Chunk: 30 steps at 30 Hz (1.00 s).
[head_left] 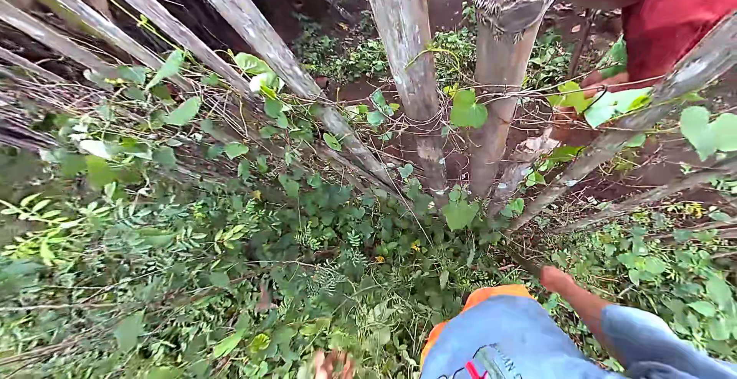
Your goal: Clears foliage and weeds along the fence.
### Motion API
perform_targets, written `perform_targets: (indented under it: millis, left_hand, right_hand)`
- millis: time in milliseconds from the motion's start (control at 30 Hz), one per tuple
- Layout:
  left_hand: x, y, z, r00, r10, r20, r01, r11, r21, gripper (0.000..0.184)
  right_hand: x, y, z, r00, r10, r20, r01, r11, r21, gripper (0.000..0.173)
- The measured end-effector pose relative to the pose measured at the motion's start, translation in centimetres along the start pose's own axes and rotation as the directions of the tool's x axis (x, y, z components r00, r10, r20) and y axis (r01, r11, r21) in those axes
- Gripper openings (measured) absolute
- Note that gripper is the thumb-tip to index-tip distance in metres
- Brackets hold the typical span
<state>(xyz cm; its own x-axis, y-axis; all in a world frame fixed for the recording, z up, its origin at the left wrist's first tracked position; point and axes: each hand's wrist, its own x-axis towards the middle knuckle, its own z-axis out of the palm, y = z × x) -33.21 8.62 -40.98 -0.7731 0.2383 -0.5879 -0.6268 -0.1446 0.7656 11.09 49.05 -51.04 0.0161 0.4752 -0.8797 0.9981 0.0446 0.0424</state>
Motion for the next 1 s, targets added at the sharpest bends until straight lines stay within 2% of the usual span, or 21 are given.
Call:
perform_targets:
  millis: [67, 133, 233, 300, 400, 433, 467, 500, 567, 633, 667, 700, 733, 767, 800, 833, 867, 900, 933, 1000]
  left_hand:
    - [2.5, -3.5, 5.6, 0.987, -0.035, 0.155, 0.000, 0.976, 0.219, 0.039]
    - [2.1, -5.1, 15.7, 0.952, -0.071, 0.298, -0.054, 0.918, 0.392, 0.043]
    - [-1.5, -5.5, 29.9, 0.857, -0.094, 0.506, -0.207, 0.837, 0.506, 0.043]
    - [-2.8, -6.4, 36.3, 0.780, -0.102, 0.617, -0.298, 0.806, 0.511, 0.045]
    - [-2.7, -8.7, 41.4, 0.715, -0.203, 0.669, -0.331, 0.745, 0.580, 0.067]
    - [-2.3, -9.6, 42.0, 0.714, -0.228, 0.662, -0.342, 0.712, 0.614, 0.064]
    - [-1.8, -10.5, 42.1, 0.717, -0.237, 0.656, -0.358, 0.683, 0.637, 0.052]
    - [-1.3, -11.3, 41.7, 0.727, -0.224, 0.649, -0.376, 0.661, 0.649, 0.040]
    - [-0.5, -12.8, 40.0, 0.752, -0.161, 0.639, -0.403, 0.655, 0.639, 0.031]
    - [0.2, -13.3, 38.1, 0.753, -0.132, 0.645, -0.414, 0.666, 0.620, 0.030]
    - [0.3, -13.2, 37.5, 0.750, -0.124, 0.650, -0.419, 0.671, 0.612, 0.030]
    - [0.3, -12.9, 37.2, 0.748, -0.121, 0.653, -0.420, 0.675, 0.606, 0.029]
    - [0.1, -12.5, 37.0, 0.746, -0.130, 0.653, -0.417, 0.673, 0.610, 0.029]
    - [0.0, -12.1, 36.9, 0.744, -0.142, 0.653, -0.416, 0.665, 0.620, 0.029]
    - [0.1, -11.9, 36.7, 0.744, -0.153, 0.651, -0.423, 0.646, 0.635, 0.027]
    - [0.5, -11.9, 36.2, 0.746, -0.170, 0.644, -0.431, 0.614, 0.662, 0.026]
    - [1.3, -12.2, 35.2, 0.754, -0.192, 0.629, -0.438, 0.567, 0.698, 0.026]
    - [2.3, -12.8, 33.6, 0.768, -0.221, 0.601, -0.430, 0.518, 0.740, 0.026]
    - [2.9, -13.5, 31.5, 0.792, -0.246, 0.559, -0.402, 0.478, 0.781, 0.027]
    - [3.7, -14.6, 26.7, 0.859, -0.260, 0.442, -0.311, 0.421, 0.852, 0.029]
  right_hand:
    - [-0.1, 3.3, 3.2, 0.996, 0.074, 0.047, -0.078, 0.993, 0.084, 0.052]
    - [-0.1, 5.0, 5.5, 0.992, 0.088, 0.089, -0.097, 0.989, 0.110, 0.050]
    - [0.3, 6.0, 7.3, 0.996, 0.011, 0.085, -0.022, 0.992, 0.121, 0.048]
    - [-1.1, 6.0, 7.1, 0.997, -0.079, -0.005, 0.078, 0.986, 0.150, 0.048]
    - [-4.9, 5.4, 5.7, 0.950, -0.177, -0.256, 0.227, 0.957, 0.182, 0.053]
    - [-6.2, 5.0, 5.2, 0.903, -0.207, -0.377, 0.298, 0.933, 0.200, 0.051]
    - [-7.7, 4.4, 4.5, 0.825, -0.243, -0.510, 0.392, 0.897, 0.207, 0.050]
    - [-9.0, 3.5, 3.4, 0.705, -0.286, -0.649, 0.505, 0.844, 0.177, 0.048]
    - [-10.9, 1.0, 0.3, 0.403, -0.359, -0.842, 0.699, 0.714, 0.030, 0.044]
    - [-12.4, -2.2, -3.7, 0.190, -0.437, -0.879, 0.803, 0.584, -0.117, 0.041]
    - [-12.9, -3.9, -5.7, 0.120, -0.482, -0.868, 0.820, 0.541, -0.187, 0.038]
    - [-13.1, -5.5, -7.5, 0.082, -0.527, -0.846, 0.823, 0.514, -0.241, 0.034]
    - [-13.0, -6.7, -9.0, 0.094, -0.572, -0.815, 0.811, 0.518, -0.270, 0.033]
    - [-12.5, -7.5, -10.2, 0.182, -0.614, -0.768, 0.787, 0.559, -0.262, 0.033]
    - [-11.7, -7.9, -11.0, 0.330, -0.638, -0.696, 0.742, 0.631, -0.227, 0.036]
    - [-10.4, -8.0, -11.7, 0.508, -0.632, -0.585, 0.669, 0.717, -0.193, 0.041]
    - [-8.7, -7.9, -12.1, 0.669, -0.588, -0.455, 0.575, 0.797, -0.185, 0.045]
    - [-6.9, -7.7, -12.1, 0.796, -0.509, -0.329, 0.469, 0.861, -0.196, 0.045]
    - [-5.3, -7.1, -11.7, 0.873, -0.426, -0.238, 0.380, 0.899, -0.217, 0.043]
    - [-3.3, -5.3, -10.9, 0.938, -0.315, -0.142, 0.274, 0.928, -0.251, 0.042]
